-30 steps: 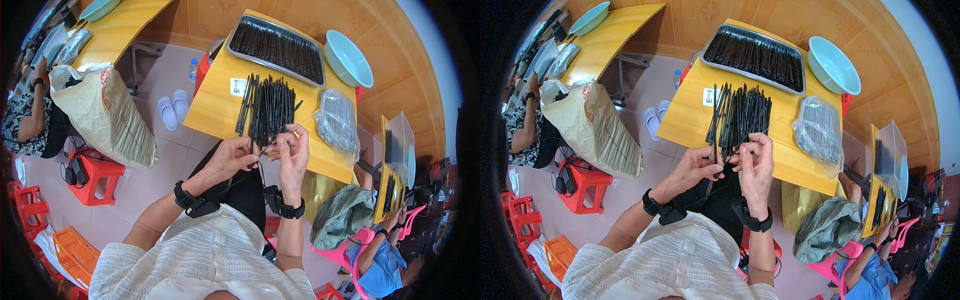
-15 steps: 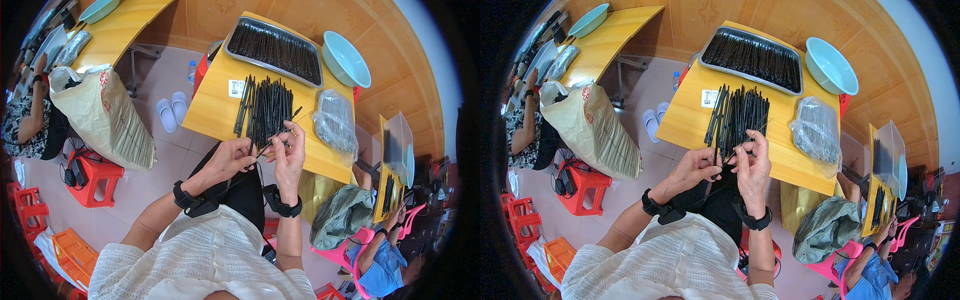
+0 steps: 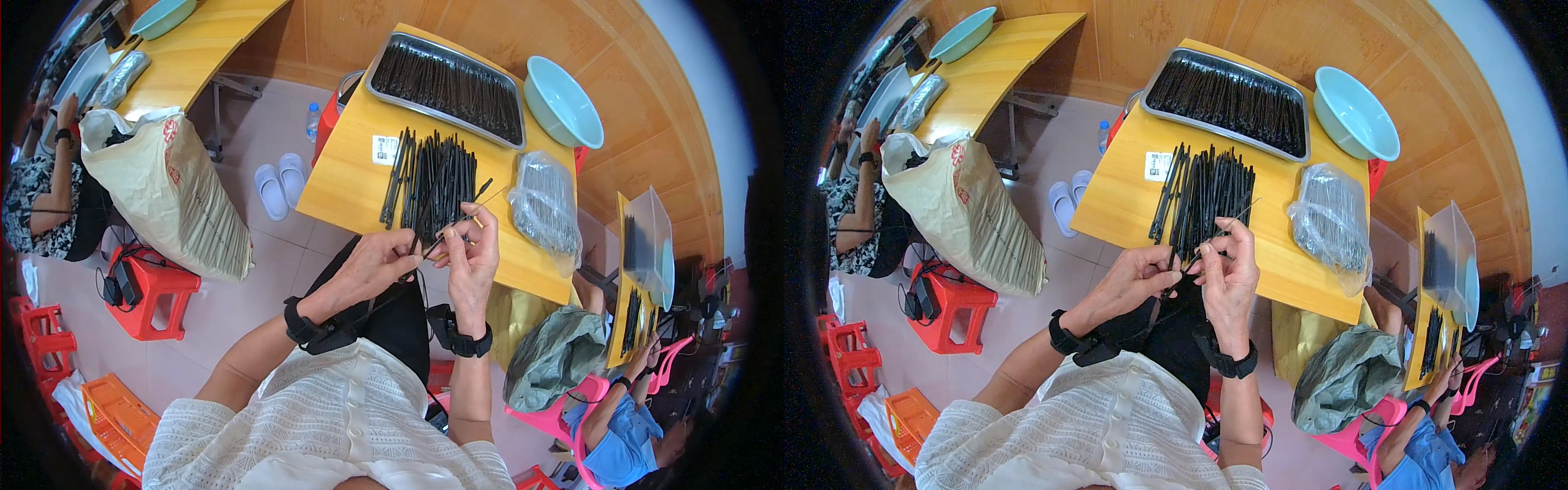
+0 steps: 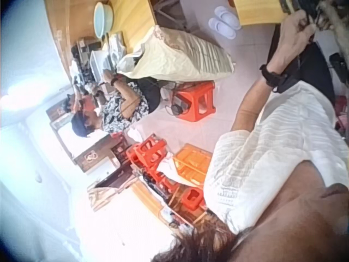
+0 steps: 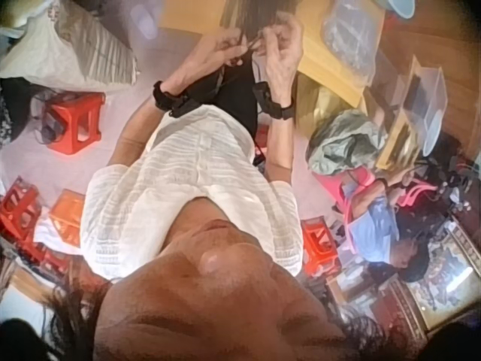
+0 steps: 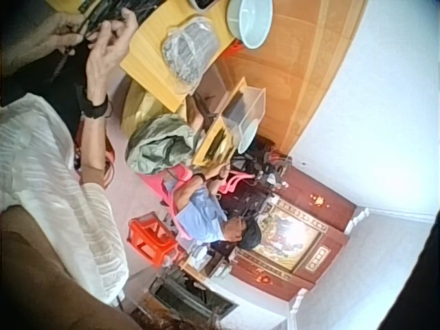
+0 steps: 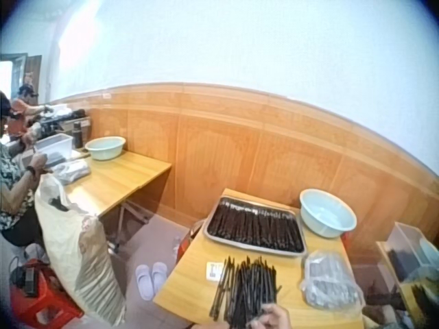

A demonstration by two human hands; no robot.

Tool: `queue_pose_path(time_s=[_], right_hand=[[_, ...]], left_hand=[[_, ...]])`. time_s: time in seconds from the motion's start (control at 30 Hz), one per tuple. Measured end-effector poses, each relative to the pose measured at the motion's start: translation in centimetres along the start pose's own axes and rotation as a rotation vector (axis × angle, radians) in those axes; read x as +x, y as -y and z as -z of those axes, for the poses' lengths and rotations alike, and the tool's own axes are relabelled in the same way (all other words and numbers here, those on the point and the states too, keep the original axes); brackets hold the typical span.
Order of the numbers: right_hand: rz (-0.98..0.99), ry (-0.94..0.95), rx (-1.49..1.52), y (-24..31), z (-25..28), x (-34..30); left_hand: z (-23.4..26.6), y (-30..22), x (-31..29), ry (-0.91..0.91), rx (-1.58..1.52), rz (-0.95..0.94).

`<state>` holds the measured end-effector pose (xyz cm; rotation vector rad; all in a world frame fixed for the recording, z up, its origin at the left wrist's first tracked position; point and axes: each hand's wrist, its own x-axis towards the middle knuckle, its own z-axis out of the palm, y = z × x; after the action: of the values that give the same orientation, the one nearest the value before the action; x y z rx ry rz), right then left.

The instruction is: The person is sorting and bundling thin black sticks at a workstation.

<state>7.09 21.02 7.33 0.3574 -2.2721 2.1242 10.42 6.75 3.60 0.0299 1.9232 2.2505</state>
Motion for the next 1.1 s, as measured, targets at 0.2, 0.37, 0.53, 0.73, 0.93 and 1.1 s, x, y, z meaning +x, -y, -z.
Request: queue_pose_path(time_s=[0.2,0.37,0.53,0.73,0.93,1.1], right_hand=[[-0.014,-0.018,-0.043,0.3,0.0,-0.3],[-0.037,-0.002,-0.062,0.5,0.0,-0.5],[-0.018,0.001,-0.076,0.1,-0.2,-0.5],[-0.025,0.022,-0.052,0.2,-0.3,-0.5],[-0.022,0.036,-0.064,-0.2,-0.3,-0.5],[0.003,0.056,-0.131,-0.7,0.0,-0.5]], left_hand=[[0.0,-0.5,0.0,-0.027,0.103,-0.051],[-0.1,-0.9,-0.2,0.002,0.005,-0.040],[0.3,-0.3,-0.2,0.026,0.127,-0.068],[0.1,-0.8,-0.3,0.024,0.294,-0.067],[-0.4,-1.6,-0.6,-0.035,0.364,-0.086],[-0.6,-2.4,-0.7,-0.050,0.495,-0.122]])
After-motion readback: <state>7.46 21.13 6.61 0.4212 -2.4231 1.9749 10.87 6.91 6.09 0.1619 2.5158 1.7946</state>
